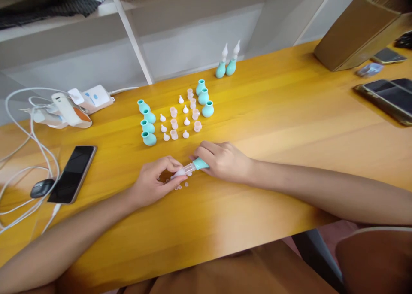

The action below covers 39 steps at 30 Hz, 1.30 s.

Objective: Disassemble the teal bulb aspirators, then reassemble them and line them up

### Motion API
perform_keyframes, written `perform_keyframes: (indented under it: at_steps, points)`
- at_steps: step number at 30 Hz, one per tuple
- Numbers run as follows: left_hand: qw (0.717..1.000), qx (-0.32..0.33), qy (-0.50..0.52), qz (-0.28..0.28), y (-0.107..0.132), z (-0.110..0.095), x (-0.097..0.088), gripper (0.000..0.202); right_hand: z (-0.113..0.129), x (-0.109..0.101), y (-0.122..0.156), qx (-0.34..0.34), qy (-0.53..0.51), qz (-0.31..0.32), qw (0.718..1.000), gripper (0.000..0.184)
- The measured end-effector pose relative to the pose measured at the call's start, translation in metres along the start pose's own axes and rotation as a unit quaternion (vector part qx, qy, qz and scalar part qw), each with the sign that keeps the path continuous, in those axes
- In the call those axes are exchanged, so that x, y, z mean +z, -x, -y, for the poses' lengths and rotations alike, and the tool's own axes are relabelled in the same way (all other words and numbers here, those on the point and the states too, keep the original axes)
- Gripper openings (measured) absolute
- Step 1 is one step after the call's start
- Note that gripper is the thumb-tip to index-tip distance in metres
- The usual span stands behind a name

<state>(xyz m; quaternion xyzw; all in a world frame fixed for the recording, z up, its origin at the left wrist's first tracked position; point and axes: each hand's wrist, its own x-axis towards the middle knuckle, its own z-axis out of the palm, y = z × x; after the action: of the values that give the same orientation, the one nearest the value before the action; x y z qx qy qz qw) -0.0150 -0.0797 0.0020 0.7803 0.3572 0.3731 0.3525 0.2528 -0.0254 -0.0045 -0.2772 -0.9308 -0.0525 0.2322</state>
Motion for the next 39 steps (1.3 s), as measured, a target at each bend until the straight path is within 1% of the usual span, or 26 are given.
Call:
perform_keyframes:
  at_steps: [5, 10, 14, 21, 26, 29, 31, 32, 33, 34, 35, 36, 38, 39]
  points:
    - [0.997, 0.051, -0.063, -0.015, -0.001, 0.0, -0.001, 0.02, 0.002, -0.002, 0.0, 0.024, -0.019, 0.051, 0.998, 0.021]
    - [0.99, 0.089, -0.108, -0.011, -0.002, -0.001, -0.001, 0.02, 0.004, -0.004, 0.0, 0.031, -0.036, 0.07, 0.996, 0.018]
    - [0.987, 0.111, -0.114, -0.006, -0.002, -0.002, 0.0, 0.02, 0.006, -0.005, -0.002, 0.042, -0.038, 0.088, 0.995, 0.017]
    - [0.986, 0.13, -0.109, 0.002, -0.001, -0.003, 0.001, 0.015, 0.011, -0.006, -0.004, 0.066, -0.059, 0.114, 0.99, 0.019]
    - [0.985, 0.13, -0.117, 0.0, -0.001, -0.004, 0.002, 0.018, 0.012, -0.005, -0.004, 0.071, -0.088, 0.101, 0.988, 0.019]
    - [0.985, 0.127, -0.117, -0.003, -0.001, -0.003, 0.001, 0.02, 0.013, -0.003, -0.004, 0.063, -0.08, 0.1, 0.99, 0.018]
    - [0.986, 0.139, -0.089, 0.007, 0.0, -0.001, -0.001, 0.019, 0.012, -0.004, -0.004, 0.048, -0.06, 0.082, 0.994, 0.021]
    - [0.989, 0.139, -0.057, 0.014, 0.001, 0.001, -0.002, 0.019, 0.01, -0.006, -0.005, 0.037, -0.046, 0.061, 0.996, 0.025]
    - [0.991, 0.135, -0.014, 0.019, 0.002, 0.002, -0.003, 0.028, 0.007, -0.008, -0.006, 0.027, -0.032, 0.032, 0.999, 0.03]
    - [0.993, 0.109, 0.038, 0.023, 0.003, 0.004, -0.004, 0.043, 0.003, -0.012, -0.008, 0.021, -0.021, -0.002, 1.0, 0.037]
    - [0.993, 0.079, 0.093, -0.007, 0.004, 0.006, -0.005, 0.056, -0.004, -0.017, -0.011, 0.023, -0.015, -0.038, 0.999, 0.043]
    - [0.99, 0.052, 0.129, -0.036, 0.005, 0.008, -0.005, 0.062, -0.013, -0.023, -0.014, 0.037, -0.014, -0.074, 0.996, 0.048]
    - [0.982, 0.012, 0.169, -0.078, 0.006, 0.012, -0.005, 0.061, -0.039, -0.038, -0.023, 0.091, -0.029, -0.14, 0.986, 0.052]
    - [0.981, 0.002, 0.175, -0.082, 0.006, 0.013, -0.004, 0.057, -0.057, -0.046, -0.028, 0.128, -0.038, -0.167, 0.977, 0.051]
